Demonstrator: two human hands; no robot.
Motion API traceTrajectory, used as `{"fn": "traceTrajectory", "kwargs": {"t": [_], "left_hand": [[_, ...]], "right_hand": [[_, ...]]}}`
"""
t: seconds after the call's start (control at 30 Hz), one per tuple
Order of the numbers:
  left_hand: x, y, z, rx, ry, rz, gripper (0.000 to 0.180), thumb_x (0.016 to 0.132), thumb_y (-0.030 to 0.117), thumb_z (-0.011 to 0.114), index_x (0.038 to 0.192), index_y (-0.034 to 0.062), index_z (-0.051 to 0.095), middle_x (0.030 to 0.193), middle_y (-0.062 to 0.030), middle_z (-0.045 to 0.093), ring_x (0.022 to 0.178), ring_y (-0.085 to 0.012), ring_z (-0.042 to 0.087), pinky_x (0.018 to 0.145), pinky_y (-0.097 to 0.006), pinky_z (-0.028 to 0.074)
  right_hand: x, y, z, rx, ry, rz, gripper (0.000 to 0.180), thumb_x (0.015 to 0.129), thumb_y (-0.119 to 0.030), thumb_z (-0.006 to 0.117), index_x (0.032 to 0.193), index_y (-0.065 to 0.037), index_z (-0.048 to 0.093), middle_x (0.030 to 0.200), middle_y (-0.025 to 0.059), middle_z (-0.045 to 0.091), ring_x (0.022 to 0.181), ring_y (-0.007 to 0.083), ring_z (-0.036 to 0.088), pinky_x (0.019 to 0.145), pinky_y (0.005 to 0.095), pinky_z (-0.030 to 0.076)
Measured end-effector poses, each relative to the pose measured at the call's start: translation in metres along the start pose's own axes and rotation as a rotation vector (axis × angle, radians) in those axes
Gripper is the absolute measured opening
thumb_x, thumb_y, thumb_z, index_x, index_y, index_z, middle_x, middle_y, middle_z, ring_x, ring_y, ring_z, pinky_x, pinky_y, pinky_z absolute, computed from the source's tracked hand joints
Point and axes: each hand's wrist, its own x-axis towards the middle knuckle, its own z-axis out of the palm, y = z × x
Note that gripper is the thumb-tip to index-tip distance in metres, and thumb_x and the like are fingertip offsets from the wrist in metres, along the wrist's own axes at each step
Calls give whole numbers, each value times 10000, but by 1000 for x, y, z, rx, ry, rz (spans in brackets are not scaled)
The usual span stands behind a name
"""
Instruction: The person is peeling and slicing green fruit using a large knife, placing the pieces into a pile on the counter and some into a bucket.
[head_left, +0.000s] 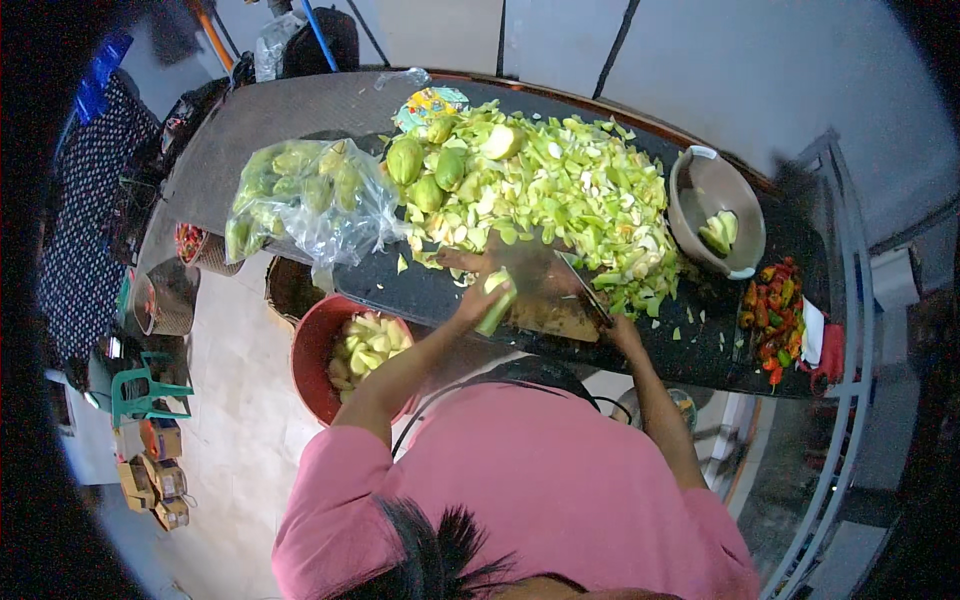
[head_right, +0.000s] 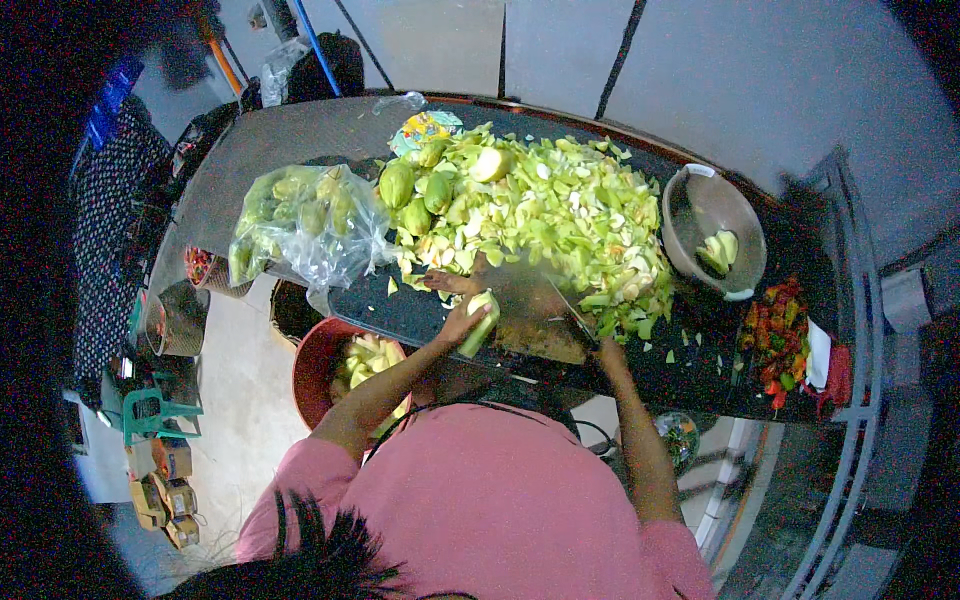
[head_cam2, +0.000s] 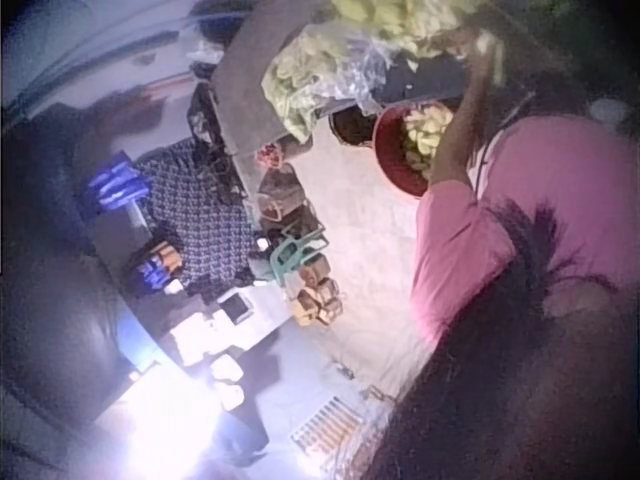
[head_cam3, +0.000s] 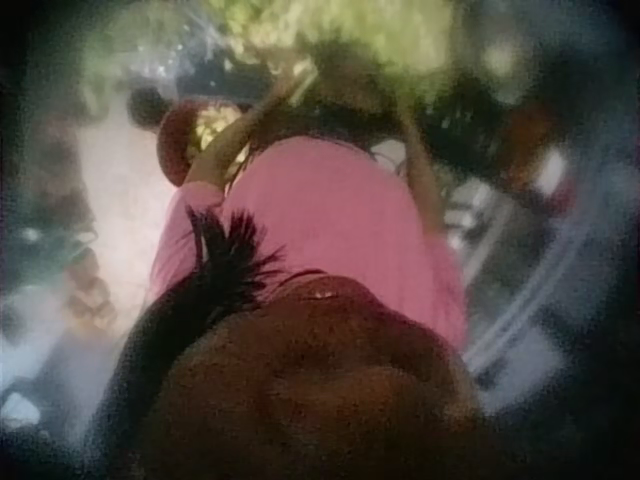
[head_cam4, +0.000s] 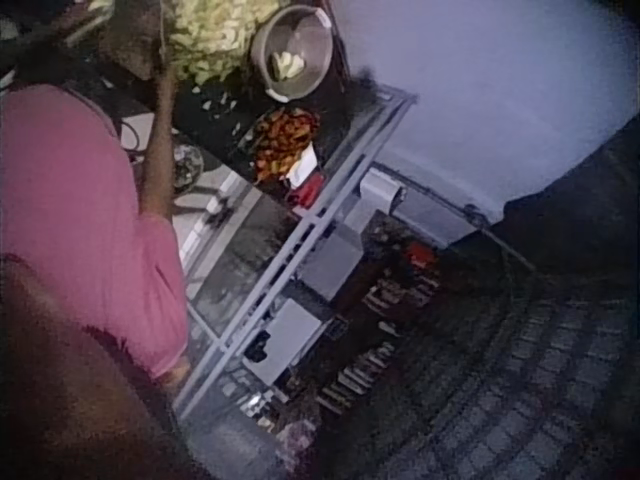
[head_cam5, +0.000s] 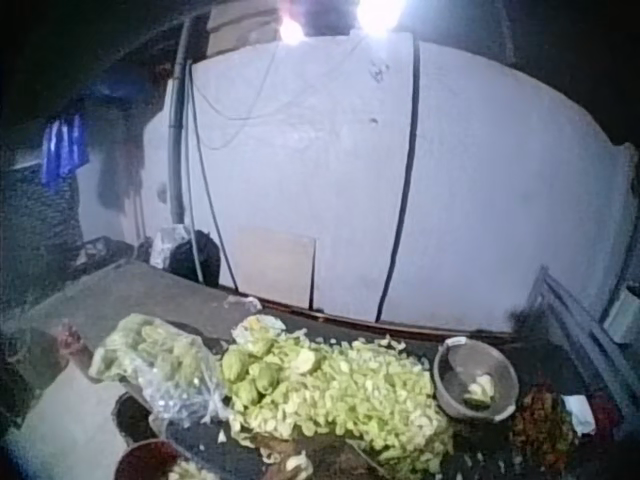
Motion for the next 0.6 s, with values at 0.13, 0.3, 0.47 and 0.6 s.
{"fn": "traceTrajectory", "kwargs": {"t": [0.13,0.3,0.47,0.6], "left_hand": [[-20,26,-3,-164,-14,-23,701,786,566,602,1269,79,453,973,-172,624,846,-234,618,753,-343,484],[-4,0,-1,42,30,-38,696,798,583,576,1249,65,460,967,-192,623,851,-248,621,754,-349,482],[-3,0,-2,-1,-1,-22,722,801,603,538,1236,31,465,1019,-212,617,932,-295,613,823,-369,464],[-19,21,-6,-82,-4,-3,650,810,528,606,1206,26,486,933,-138,624,819,-188,609,723,-303,485]], "right_hand": [[-13,-22,-11,-22,23,-37,325,699,-186,718,961,-7,649,837,196,660,785,330,648,680,419,483],[-2,-9,-9,1,-67,0,345,696,-220,724,951,-1,646,827,195,660,777,325,649,669,410,483],[3,-2,3,45,30,-40,361,695,-239,727,953,-1,645,819,192,661,768,325,647,665,401,483],[0,-7,-4,-55,-59,0,352,697,-245,725,953,-14,650,810,181,665,759,315,647,665,398,483]]}}
